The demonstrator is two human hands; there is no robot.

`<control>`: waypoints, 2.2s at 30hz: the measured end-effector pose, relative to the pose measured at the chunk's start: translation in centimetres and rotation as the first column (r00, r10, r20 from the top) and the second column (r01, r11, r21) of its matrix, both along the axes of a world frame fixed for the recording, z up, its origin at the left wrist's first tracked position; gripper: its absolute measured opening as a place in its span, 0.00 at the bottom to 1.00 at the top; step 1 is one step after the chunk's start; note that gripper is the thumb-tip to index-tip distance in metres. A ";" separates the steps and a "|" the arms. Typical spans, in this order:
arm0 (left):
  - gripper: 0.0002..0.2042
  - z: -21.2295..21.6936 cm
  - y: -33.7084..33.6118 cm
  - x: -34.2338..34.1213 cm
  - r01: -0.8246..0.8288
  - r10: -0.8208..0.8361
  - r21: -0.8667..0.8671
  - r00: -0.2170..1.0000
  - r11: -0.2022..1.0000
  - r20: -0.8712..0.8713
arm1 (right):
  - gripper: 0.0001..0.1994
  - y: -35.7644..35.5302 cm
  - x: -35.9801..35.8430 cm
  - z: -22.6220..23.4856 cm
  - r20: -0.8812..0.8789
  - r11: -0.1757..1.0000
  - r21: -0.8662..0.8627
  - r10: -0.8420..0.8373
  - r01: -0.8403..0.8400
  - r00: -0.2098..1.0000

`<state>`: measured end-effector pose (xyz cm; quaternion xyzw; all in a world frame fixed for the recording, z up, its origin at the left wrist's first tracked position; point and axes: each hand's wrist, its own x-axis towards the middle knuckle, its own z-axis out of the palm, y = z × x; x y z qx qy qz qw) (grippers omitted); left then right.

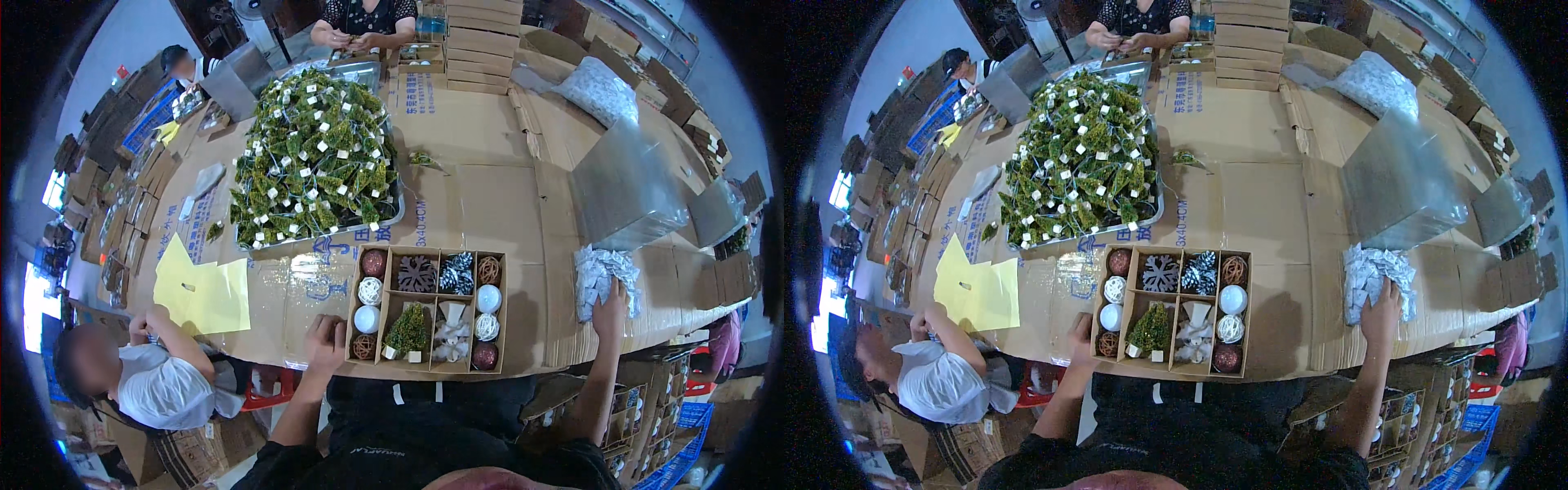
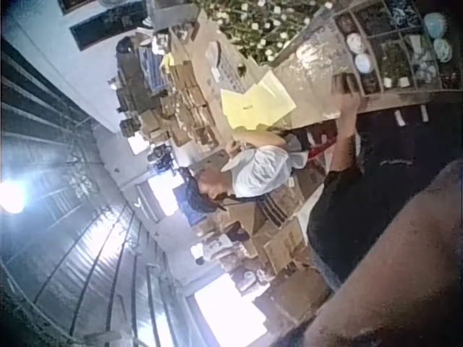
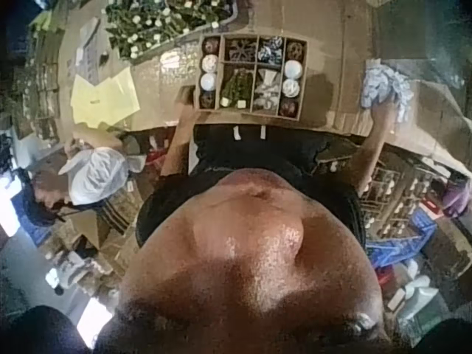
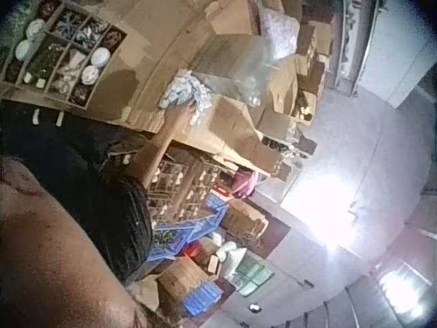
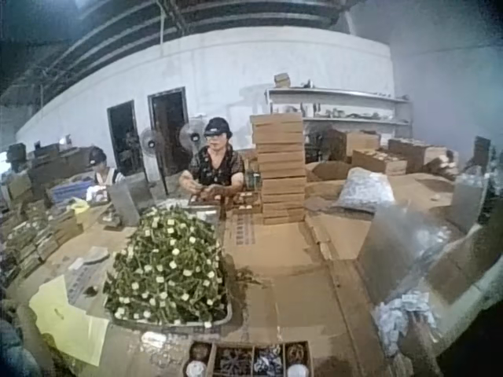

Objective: Packing various Christmas ornaments and decorations into a compartmentalized wooden display box.

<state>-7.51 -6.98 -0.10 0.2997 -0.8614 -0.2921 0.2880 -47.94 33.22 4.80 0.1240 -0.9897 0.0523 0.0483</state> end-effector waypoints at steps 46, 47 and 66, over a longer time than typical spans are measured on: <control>0.03 -0.7 0.5 0.5 0.012 -0.005 0.064 0.994 0.998 -0.109 | 0.27 -0.3 -0.8 0.5 -0.072 0.940 -0.323 0.087 -0.106 0.994; 0.03 -1.0 0.3 0.5 0.012 -0.005 0.064 0.994 0.998 -0.106 | 0.27 -0.4 -0.7 0.4 -0.090 0.957 -0.274 0.078 -0.100 0.993; 0.03 -5.0 -0.2 1.9 -0.048 0.060 0.093 0.989 0.994 -0.137 | 0.28 -0.4 -1.6 0.8 0.025 0.960 -0.277 0.057 -0.048 0.998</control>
